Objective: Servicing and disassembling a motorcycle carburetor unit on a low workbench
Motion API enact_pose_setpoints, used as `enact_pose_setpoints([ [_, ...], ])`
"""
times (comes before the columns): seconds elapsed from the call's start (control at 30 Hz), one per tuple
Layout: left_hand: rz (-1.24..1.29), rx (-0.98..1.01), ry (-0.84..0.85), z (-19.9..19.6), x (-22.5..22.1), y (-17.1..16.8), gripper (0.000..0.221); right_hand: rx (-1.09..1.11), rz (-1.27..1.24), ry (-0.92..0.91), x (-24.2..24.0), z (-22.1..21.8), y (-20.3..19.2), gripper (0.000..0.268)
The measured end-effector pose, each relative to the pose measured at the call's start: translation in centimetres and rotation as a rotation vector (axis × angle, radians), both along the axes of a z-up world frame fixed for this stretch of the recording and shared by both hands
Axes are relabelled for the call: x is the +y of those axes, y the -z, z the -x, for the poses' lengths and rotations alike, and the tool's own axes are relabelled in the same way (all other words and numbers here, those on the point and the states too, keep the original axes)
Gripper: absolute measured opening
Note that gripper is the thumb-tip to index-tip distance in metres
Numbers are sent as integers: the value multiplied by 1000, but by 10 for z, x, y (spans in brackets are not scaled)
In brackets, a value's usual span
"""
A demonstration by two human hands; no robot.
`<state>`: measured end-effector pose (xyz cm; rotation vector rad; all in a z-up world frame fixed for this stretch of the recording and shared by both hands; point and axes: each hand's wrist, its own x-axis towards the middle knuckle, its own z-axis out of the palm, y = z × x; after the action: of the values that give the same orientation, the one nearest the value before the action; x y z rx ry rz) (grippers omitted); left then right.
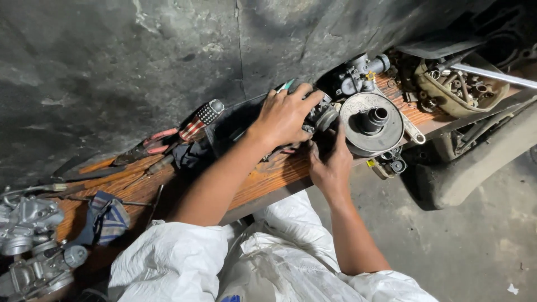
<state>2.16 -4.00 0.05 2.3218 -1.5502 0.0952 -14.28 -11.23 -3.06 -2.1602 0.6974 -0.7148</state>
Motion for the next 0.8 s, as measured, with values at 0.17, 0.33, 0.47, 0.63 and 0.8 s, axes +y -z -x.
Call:
enact_pose_setpoints([
  [0.17,31,-22,44,-6,-2,1,86,-71,18,-16,-7,0,19,80],
  [0.33,23,-47,26,-8,-3,0,83,-148,95,-43,-8,1,27,79],
  [0.47,11,-53,6,-10,-4,-13,84,-257,141,-51,-5,-3,24,77],
  [0.63,53,-83,36,-4,-2,-31,80,-348,133,-68,-6,-2,16,80],
  [0.8,130,-70,-12,17,12,-54,82,-584,-1,-165,-11,-3,23,76],
])
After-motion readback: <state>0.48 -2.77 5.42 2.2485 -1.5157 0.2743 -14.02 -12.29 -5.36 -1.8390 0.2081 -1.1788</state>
